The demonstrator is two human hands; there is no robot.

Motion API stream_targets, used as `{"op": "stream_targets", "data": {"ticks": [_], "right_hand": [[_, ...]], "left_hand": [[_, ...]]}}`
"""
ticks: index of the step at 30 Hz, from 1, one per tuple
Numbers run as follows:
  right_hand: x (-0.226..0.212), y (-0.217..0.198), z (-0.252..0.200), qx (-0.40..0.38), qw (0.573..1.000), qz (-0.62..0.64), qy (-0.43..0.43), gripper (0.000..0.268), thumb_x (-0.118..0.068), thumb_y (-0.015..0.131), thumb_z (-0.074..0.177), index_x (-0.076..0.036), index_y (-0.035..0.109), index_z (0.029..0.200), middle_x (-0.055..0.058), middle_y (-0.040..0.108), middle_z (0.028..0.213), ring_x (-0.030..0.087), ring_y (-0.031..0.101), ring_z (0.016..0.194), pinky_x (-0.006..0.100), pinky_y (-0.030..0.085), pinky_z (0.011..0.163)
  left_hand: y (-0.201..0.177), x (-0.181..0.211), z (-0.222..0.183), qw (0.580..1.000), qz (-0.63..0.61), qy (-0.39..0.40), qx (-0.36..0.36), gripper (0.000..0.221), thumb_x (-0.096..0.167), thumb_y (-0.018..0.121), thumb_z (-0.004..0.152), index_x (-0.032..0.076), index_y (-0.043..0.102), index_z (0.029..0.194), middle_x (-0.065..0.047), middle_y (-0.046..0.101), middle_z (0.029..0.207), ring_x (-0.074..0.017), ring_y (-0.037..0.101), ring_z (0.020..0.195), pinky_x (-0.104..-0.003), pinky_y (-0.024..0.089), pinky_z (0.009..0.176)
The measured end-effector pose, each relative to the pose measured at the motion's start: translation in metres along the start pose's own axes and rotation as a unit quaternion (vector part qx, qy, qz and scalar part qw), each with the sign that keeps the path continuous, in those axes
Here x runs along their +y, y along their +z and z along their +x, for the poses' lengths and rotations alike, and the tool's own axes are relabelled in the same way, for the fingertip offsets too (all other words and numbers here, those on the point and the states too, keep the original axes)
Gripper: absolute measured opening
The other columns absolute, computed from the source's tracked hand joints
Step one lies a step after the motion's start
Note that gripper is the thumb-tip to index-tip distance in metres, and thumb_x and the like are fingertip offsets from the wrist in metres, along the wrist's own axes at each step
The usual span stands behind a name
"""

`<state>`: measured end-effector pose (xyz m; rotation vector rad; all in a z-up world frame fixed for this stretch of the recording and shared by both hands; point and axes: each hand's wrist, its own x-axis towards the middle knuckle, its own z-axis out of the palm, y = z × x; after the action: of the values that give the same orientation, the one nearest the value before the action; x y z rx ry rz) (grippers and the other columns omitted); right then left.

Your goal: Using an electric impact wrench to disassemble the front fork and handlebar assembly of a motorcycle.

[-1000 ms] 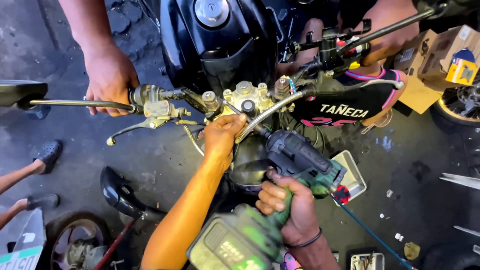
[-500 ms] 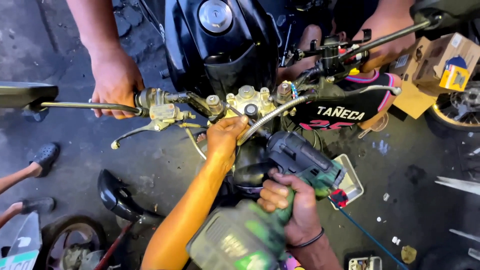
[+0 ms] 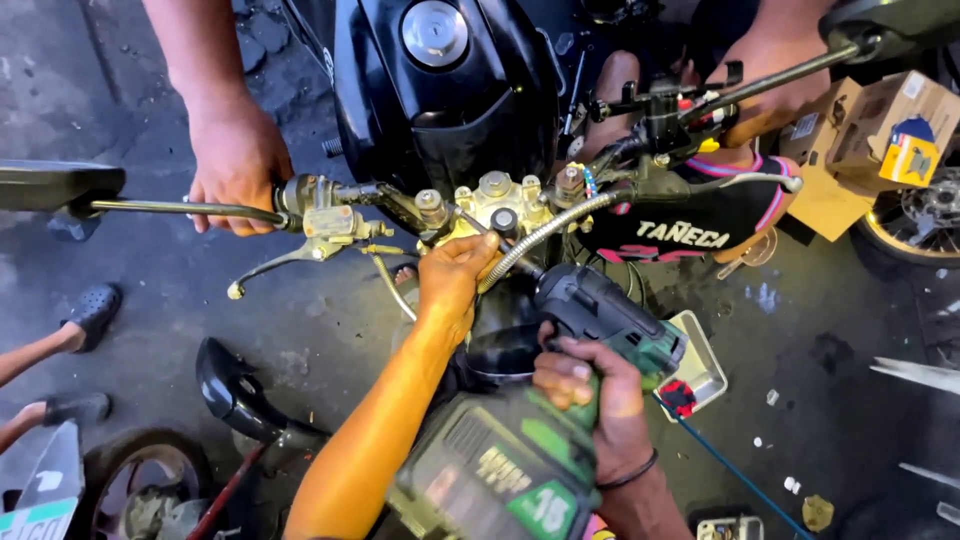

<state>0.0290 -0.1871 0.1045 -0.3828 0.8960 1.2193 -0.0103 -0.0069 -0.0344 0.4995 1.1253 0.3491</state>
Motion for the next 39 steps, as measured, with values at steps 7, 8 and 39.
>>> {"op": "stream_targets", "data": {"ticks": [7, 8, 39], "right_hand": [[0.016, -0.002, 0.006, 0.034, 0.99, -0.107, -0.087, 0.016, -0.013, 0.055, 0.102, -0.015, 0.055, 0.086, -0.009, 0.04, 0.057, 0.007, 0.038, 0.044, 0.026, 0.042, 0.051], [0.009, -0.009, 0.007, 0.016, 0.995, -0.071, -0.063, 0.007, -0.014, 0.055, 0.102, -0.012, 0.058, 0.096, -0.01, 0.041, 0.061, 0.006, 0.04, 0.047, 0.026, 0.043, 0.05], [0.022, 0.013, 0.001, 0.039, 0.985, -0.137, -0.097, 0.011, -0.012, 0.058, 0.102, -0.012, 0.061, 0.092, -0.009, 0.038, 0.058, 0.007, 0.036, 0.043, 0.028, 0.04, 0.049]], "left_hand": [[0.002, 0.002, 0.0, 1.0, -0.023, -0.001, -0.006, 0.019, 0.005, 0.088, 0.093, -0.006, 0.078, 0.103, -0.021, 0.082, 0.088, -0.0269, 0.081, 0.081, -0.035, 0.07, 0.085], [0.002, 0.001, 0.002, 1.0, -0.028, -0.003, -0.008, 0.018, 0.005, 0.088, 0.092, -0.007, 0.079, 0.102, -0.021, 0.083, 0.089, -0.027, 0.081, 0.081, -0.035, 0.07, 0.086], [0.006, 0.004, -0.002, 1.0, -0.011, 0.005, -0.01, 0.024, 0.012, 0.088, 0.092, -0.006, 0.079, 0.106, -0.023, 0.085, 0.1, -0.0251, 0.082, 0.086, -0.034, 0.068, 0.085]]}}
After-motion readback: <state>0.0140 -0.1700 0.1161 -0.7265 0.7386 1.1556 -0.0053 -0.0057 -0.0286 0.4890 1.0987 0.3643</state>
